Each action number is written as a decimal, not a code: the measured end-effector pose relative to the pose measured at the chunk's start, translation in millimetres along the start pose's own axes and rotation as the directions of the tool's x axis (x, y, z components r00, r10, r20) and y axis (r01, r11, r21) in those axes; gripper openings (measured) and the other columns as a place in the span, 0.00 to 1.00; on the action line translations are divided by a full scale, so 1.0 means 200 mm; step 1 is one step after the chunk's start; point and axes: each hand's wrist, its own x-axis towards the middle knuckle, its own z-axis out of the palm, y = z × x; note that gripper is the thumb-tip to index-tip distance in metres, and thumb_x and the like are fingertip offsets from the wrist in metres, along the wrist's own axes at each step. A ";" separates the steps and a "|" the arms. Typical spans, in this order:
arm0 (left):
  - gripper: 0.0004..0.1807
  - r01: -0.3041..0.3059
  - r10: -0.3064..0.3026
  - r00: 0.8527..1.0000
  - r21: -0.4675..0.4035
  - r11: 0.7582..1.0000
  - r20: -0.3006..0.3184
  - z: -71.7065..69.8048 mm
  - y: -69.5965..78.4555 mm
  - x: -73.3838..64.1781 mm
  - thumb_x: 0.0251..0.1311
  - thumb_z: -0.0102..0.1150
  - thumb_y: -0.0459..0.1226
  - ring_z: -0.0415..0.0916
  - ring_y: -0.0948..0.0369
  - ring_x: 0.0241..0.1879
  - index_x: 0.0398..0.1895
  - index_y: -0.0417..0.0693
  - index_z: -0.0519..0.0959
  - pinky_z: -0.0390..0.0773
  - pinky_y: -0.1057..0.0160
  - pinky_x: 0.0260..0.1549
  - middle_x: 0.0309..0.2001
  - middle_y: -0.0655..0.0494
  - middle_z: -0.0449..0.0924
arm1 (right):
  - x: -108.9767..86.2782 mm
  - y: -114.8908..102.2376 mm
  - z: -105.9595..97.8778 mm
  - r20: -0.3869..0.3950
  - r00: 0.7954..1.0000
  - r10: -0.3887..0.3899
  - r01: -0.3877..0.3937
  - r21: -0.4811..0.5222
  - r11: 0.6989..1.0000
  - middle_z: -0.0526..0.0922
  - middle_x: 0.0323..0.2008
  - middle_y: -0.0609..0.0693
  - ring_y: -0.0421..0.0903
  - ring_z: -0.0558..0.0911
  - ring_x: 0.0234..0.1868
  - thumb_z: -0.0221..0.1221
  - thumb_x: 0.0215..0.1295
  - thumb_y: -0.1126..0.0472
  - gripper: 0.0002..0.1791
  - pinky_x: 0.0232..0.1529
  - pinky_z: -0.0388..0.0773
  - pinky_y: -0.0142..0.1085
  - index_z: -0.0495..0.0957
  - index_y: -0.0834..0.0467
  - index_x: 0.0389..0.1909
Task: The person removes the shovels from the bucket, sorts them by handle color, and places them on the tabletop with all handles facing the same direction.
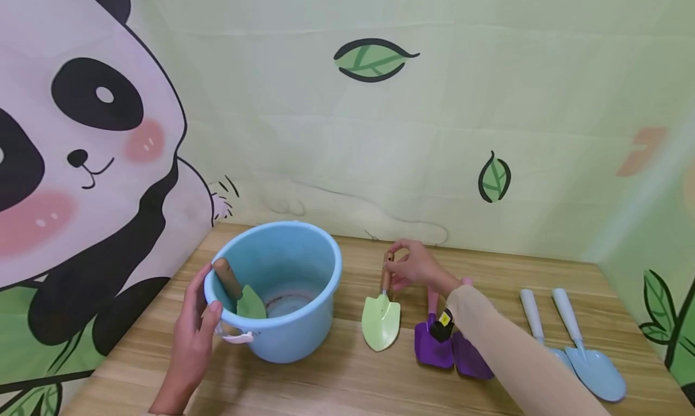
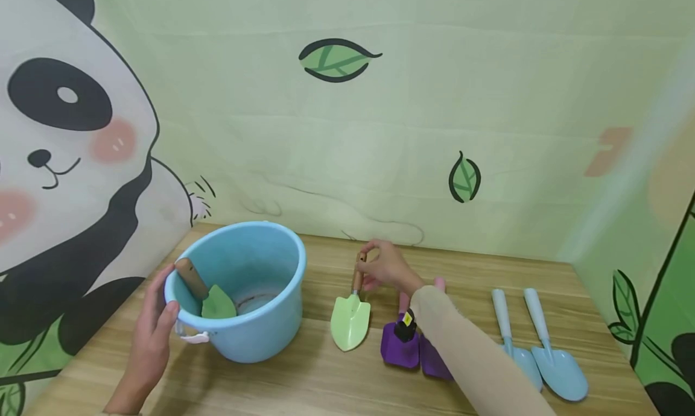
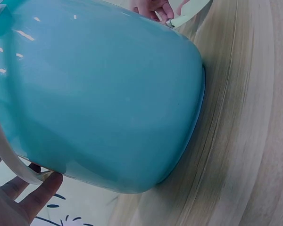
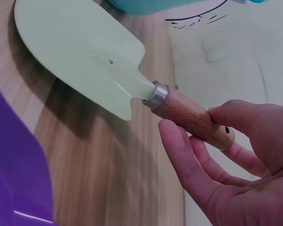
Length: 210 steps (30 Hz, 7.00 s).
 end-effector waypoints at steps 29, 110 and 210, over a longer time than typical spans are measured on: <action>0.32 0.048 -0.047 0.998 0.025 0.999 -0.032 -0.03 0.00 0.01 0.73 0.46 0.38 0.59 0.53 0.70 0.76 0.68 0.51 0.66 0.61 0.61 0.74 0.63 0.56 | 0.00 0.07 0.02 0.027 0.993 0.119 -0.117 -0.065 0.991 0.82 0.29 0.65 0.56 0.85 0.26 0.60 0.65 0.68 0.18 0.30 0.84 0.46 0.68 0.62 0.54; 0.32 0.067 -0.068 0.997 -0.012 0.998 -0.047 -0.04 -0.02 0.02 0.73 0.46 0.39 0.58 0.51 0.70 0.76 0.69 0.51 0.66 0.43 0.58 0.73 0.62 0.56 | 0.07 -1.14 0.64 0.656 0.728 -0.198 0.555 -0.395 0.732 0.77 0.56 0.50 0.40 0.78 0.48 0.69 0.58 0.54 0.32 0.38 0.84 0.38 0.68 0.42 0.63; 0.33 0.017 -0.017 0.997 -0.008 1.000 -0.081 -0.03 -0.06 0.02 0.71 0.48 0.35 0.63 0.56 0.67 0.76 0.66 0.54 0.68 0.73 0.55 0.71 0.61 0.61 | -0.23 -1.19 -0.04 -0.119 0.708 -0.696 0.703 0.028 0.710 0.76 0.46 0.61 0.60 0.84 0.40 0.60 0.64 0.69 0.18 0.40 0.83 0.49 0.68 0.65 0.53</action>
